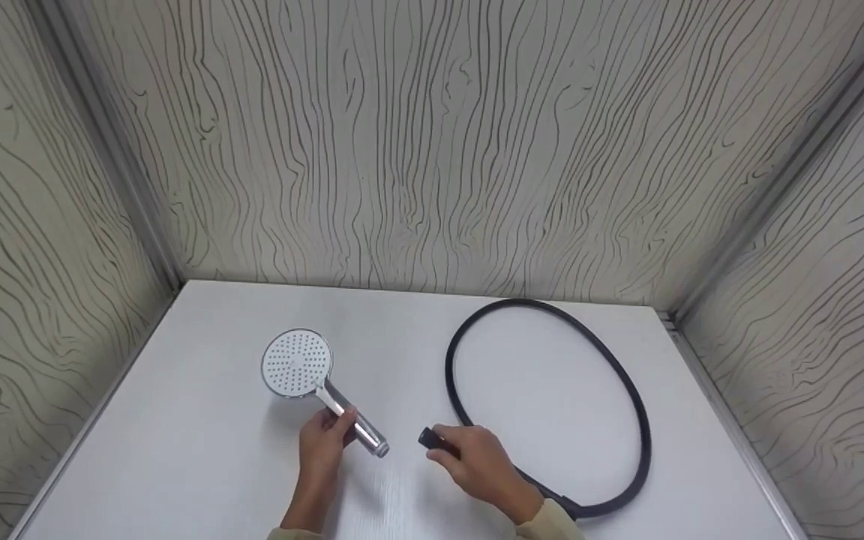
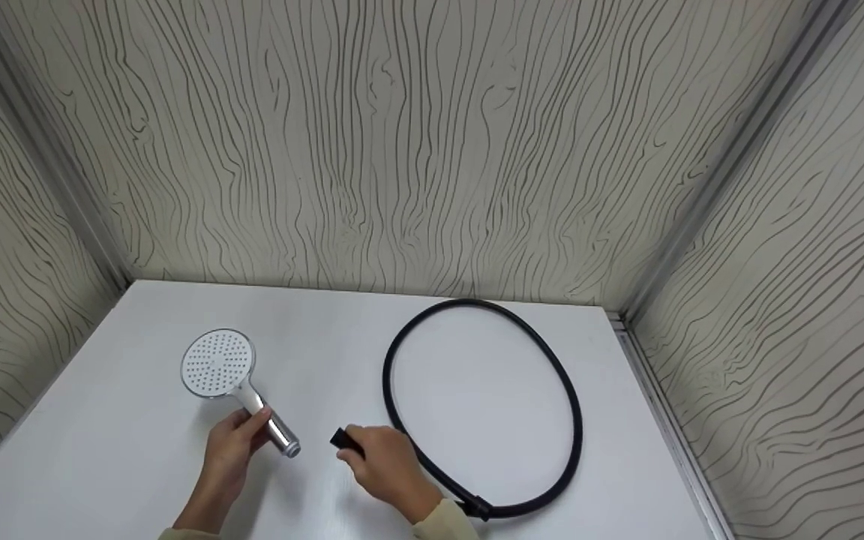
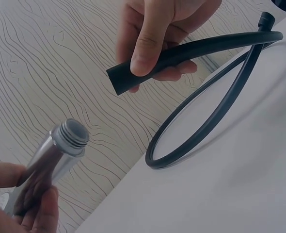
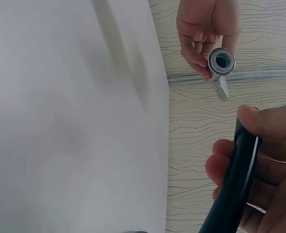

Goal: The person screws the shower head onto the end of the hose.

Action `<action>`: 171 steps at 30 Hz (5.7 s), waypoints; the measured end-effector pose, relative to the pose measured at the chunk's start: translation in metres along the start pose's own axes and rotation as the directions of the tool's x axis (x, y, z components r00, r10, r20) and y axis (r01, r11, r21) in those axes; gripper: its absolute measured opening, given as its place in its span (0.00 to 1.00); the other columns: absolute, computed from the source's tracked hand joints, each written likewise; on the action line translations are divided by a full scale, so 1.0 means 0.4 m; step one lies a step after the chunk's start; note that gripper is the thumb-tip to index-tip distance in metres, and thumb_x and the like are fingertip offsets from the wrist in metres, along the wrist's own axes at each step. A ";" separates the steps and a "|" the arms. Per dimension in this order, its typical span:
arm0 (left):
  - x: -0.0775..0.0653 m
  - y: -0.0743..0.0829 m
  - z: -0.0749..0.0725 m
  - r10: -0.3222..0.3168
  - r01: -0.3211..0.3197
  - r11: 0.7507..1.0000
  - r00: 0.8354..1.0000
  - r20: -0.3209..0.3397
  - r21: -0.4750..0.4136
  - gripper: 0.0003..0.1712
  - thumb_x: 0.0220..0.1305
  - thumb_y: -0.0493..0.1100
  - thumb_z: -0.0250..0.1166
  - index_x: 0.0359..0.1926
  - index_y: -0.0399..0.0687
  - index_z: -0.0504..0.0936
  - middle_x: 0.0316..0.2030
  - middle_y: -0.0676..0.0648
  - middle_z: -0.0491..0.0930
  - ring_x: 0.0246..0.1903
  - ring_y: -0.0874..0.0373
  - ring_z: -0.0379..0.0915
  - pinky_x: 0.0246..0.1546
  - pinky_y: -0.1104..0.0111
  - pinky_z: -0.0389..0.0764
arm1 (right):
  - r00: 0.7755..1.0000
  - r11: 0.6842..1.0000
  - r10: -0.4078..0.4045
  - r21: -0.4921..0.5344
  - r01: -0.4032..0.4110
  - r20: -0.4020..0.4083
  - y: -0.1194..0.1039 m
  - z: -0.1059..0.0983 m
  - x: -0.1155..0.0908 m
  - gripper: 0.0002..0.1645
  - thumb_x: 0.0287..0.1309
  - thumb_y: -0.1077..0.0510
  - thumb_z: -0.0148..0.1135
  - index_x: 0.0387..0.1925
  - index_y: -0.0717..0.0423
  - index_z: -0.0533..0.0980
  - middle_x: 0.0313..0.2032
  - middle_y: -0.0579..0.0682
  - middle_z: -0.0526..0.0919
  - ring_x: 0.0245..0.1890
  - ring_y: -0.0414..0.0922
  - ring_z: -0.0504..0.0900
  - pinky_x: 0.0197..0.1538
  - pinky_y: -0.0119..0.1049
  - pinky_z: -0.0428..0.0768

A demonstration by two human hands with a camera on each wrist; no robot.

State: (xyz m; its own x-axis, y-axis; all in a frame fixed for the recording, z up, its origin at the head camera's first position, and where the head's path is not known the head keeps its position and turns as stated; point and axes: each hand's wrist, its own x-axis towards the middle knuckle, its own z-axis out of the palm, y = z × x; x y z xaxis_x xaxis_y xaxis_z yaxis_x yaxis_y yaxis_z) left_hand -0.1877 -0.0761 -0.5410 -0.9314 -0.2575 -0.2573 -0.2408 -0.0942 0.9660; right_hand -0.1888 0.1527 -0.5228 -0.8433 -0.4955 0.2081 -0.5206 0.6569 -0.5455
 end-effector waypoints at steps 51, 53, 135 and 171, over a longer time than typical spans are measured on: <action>-0.031 0.015 0.055 0.077 -0.078 0.996 0.996 -0.037 -0.033 0.29 0.73 0.47 0.55 0.63 0.28 0.65 0.57 0.30 0.76 0.56 0.39 0.77 0.66 0.43 0.67 | 0.995 0.987 -0.083 0.140 0.075 0.049 -0.049 0.027 0.003 0.09 0.64 0.52 0.61 0.29 0.49 0.78 0.19 0.39 0.76 0.20 0.26 0.66 0.23 0.18 0.68; -0.033 0.016 0.054 0.071 -0.073 0.997 0.997 -0.034 -0.037 0.29 0.73 0.47 0.55 0.64 0.28 0.65 0.57 0.31 0.76 0.56 0.39 0.77 0.66 0.42 0.66 | 0.995 0.987 -0.088 0.140 0.081 0.050 -0.050 0.027 0.003 0.09 0.64 0.52 0.61 0.29 0.49 0.78 0.19 0.39 0.76 0.20 0.26 0.66 0.23 0.19 0.69; 0.007 0.022 0.087 0.177 -0.197 0.976 0.967 -0.182 -0.096 0.22 0.68 0.38 0.60 0.57 0.26 0.70 0.49 0.29 0.78 0.48 0.44 0.82 0.48 0.66 0.85 | 0.917 0.921 0.049 0.336 -0.194 0.395 0.008 -0.026 0.122 0.13 0.65 0.56 0.58 0.30 0.59 0.82 0.27 0.55 0.83 0.25 0.37 0.77 0.32 0.27 0.77; 0.013 -0.026 0.052 0.132 -0.165 0.980 0.958 -0.255 -0.114 0.23 0.62 0.37 0.67 0.49 0.25 0.69 0.41 0.33 0.79 0.34 0.54 0.82 0.36 0.72 0.86 | 0.999 0.992 -0.012 -0.126 0.007 -0.039 -0.045 0.110 0.046 0.07 0.61 0.52 0.65 0.31 0.51 0.79 0.23 0.40 0.77 0.21 0.28 0.67 0.25 0.19 0.70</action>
State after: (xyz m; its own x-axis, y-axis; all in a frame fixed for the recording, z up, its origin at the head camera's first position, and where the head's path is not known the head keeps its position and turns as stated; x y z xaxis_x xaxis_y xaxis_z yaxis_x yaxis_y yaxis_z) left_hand -0.1958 -0.0567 -0.5517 -0.8545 -0.5041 -0.1255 -0.0508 -0.1593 0.9859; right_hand -0.1890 0.1066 -0.5448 -0.8415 -0.4809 0.2464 -0.5393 0.7197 -0.4372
